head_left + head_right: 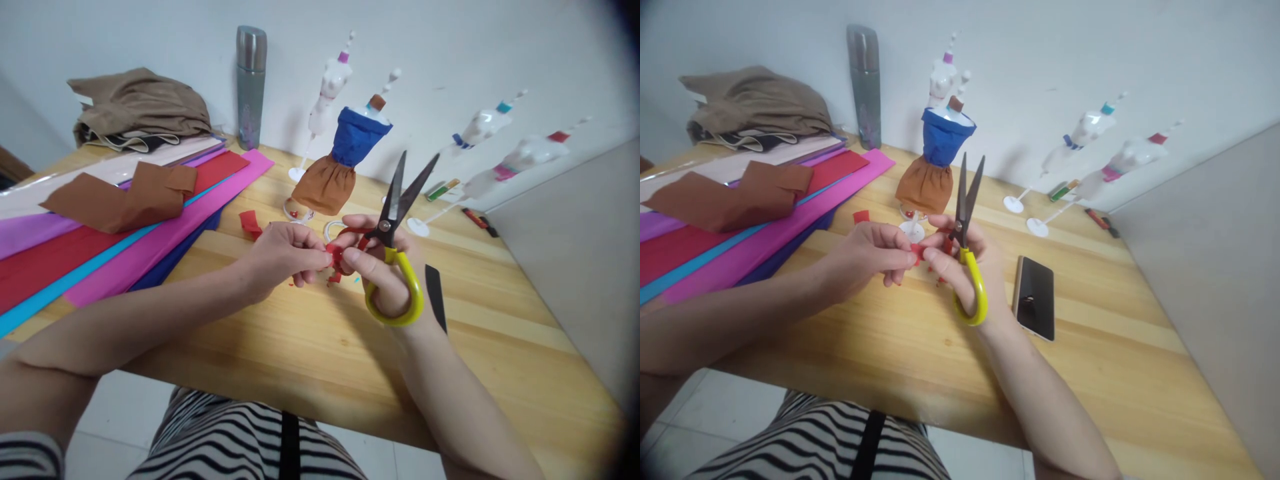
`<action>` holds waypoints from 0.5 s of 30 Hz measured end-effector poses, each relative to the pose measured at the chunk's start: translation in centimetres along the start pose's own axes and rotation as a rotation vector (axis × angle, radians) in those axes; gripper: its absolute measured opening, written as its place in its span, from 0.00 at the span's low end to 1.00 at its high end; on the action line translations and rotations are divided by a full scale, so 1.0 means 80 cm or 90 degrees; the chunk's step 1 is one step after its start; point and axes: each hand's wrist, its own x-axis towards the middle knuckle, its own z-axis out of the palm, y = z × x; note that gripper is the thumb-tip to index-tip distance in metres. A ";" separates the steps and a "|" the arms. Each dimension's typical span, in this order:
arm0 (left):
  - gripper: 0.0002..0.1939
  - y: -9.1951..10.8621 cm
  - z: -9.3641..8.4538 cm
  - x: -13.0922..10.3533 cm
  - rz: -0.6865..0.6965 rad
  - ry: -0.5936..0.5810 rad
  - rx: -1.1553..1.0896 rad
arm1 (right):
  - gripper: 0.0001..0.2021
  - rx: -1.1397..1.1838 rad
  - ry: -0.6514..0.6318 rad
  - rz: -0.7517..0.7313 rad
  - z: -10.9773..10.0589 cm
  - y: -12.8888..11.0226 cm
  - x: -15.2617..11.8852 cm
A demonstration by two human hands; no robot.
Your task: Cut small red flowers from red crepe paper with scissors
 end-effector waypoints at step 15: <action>0.11 -0.002 -0.002 0.001 0.005 -0.043 0.016 | 0.15 0.030 0.081 -0.003 0.007 0.011 0.003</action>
